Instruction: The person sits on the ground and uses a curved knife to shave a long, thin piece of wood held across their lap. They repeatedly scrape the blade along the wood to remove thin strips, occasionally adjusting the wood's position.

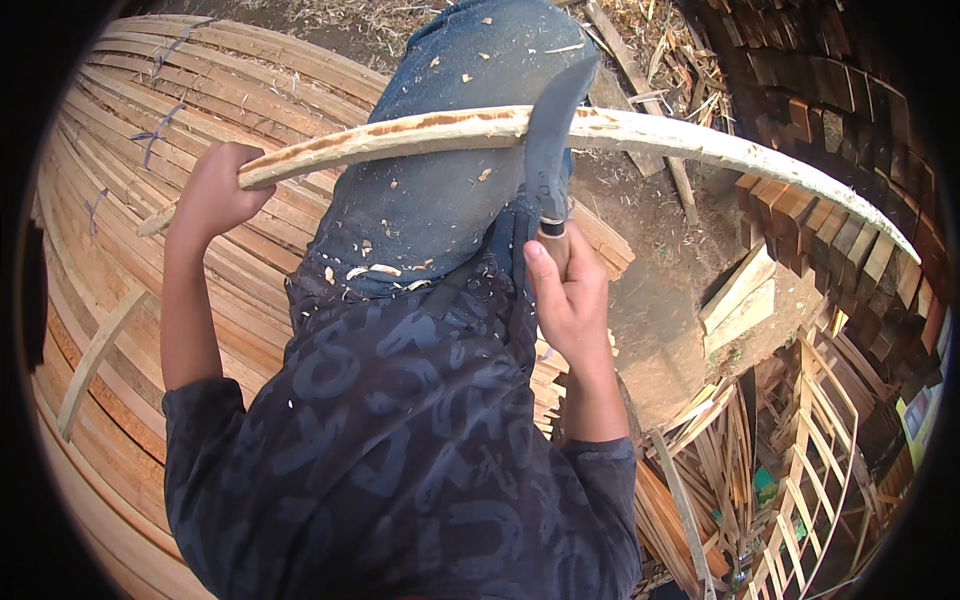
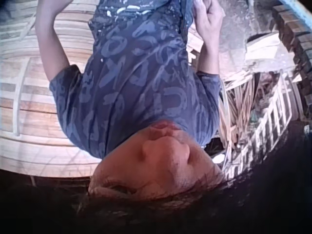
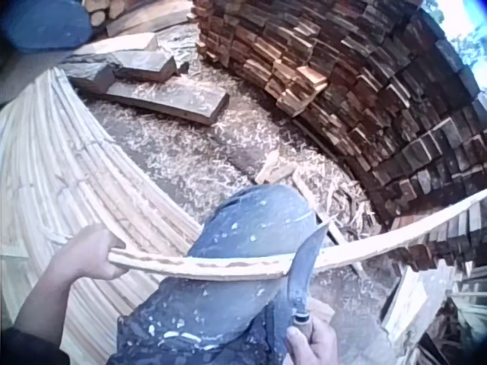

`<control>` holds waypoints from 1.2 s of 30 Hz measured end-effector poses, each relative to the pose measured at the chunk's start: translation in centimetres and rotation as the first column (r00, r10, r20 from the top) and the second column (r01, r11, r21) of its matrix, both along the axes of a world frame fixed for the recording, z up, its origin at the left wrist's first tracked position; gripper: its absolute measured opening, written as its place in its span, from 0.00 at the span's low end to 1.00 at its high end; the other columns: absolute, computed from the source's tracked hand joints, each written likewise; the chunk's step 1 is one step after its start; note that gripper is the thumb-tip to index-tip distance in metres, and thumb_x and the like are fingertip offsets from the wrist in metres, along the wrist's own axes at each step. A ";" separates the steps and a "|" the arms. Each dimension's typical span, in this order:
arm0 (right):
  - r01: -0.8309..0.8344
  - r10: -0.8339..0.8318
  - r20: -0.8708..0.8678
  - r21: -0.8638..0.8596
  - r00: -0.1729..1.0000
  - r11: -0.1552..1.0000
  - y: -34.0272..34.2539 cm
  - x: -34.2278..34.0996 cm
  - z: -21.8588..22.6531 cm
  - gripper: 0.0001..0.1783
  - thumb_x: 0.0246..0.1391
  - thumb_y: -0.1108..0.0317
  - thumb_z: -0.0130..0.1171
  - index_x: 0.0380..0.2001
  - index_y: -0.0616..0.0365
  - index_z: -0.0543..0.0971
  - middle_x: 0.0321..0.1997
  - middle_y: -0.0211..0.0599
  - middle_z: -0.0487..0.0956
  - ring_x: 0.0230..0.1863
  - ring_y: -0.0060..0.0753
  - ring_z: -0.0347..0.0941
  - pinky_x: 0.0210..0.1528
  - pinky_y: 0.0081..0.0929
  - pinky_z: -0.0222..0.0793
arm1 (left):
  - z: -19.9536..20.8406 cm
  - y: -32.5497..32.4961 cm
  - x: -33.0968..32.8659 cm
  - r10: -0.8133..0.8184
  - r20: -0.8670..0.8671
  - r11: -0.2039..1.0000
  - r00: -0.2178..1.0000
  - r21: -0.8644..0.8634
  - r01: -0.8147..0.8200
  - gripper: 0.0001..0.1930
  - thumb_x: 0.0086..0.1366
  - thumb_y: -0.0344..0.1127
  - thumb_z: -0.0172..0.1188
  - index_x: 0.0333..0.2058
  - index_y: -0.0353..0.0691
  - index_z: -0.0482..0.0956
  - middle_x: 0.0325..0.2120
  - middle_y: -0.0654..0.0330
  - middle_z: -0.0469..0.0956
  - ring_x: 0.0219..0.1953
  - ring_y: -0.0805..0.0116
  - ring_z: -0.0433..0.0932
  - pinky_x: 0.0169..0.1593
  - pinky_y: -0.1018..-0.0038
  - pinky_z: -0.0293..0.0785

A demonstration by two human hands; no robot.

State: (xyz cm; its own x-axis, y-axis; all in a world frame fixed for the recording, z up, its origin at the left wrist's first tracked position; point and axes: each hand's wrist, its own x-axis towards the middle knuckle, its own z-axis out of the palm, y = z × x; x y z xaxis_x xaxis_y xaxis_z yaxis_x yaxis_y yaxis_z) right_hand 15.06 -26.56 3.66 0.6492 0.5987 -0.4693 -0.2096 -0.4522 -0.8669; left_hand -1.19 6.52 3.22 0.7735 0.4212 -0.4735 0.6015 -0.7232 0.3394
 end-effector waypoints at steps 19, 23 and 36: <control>0.398 -0.409 -0.027 0.296 0.912 0.868 -0.5 -0.4 -1.7 0.09 0.65 0.64 0.44 0.34 0.59 0.65 0.16 0.32 0.67 0.13 0.18 0.61 0.16 0.17 0.59 | -0.6 -0.5 0.1 0.002 0.039 1.000 0.999 0.004 -0.002 0.10 0.43 0.35 0.58 0.19 0.30 0.75 0.15 0.43 0.70 0.19 0.45 0.70 0.26 0.61 0.66; 0.160 -0.159 -0.020 0.080 0.987 0.984 -1.5 0.9 0.1 0.09 0.64 0.65 0.45 0.34 0.60 0.64 0.15 0.31 0.67 0.13 0.18 0.60 0.15 0.17 0.59 | -0.1 -0.5 0.0 0.027 -0.013 1.000 1.000 0.014 -0.027 0.10 0.44 0.35 0.58 0.19 0.31 0.75 0.15 0.43 0.70 0.19 0.45 0.70 0.26 0.61 0.66; -0.265 0.257 0.209 0.009 0.943 0.964 -1.1 1.0 -0.7 0.11 0.65 0.62 0.44 0.32 0.57 0.67 0.14 0.28 0.65 0.13 0.20 0.61 0.14 0.15 0.57 | -0.4 -0.9 0.5 -0.043 0.097 0.988 0.994 0.149 0.028 0.11 0.46 0.36 0.60 0.18 0.33 0.74 0.16 0.44 0.72 0.23 0.42 0.72 0.28 0.59 0.67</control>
State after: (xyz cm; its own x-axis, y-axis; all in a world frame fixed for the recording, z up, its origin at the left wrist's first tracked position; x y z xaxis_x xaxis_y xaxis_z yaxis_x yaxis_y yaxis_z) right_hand 16.07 -27.63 2.94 0.5472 0.7743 -0.3179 0.0946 -0.4346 -0.8957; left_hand -0.66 5.66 2.79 0.8293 0.4522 -0.3283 0.5433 -0.7899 0.2846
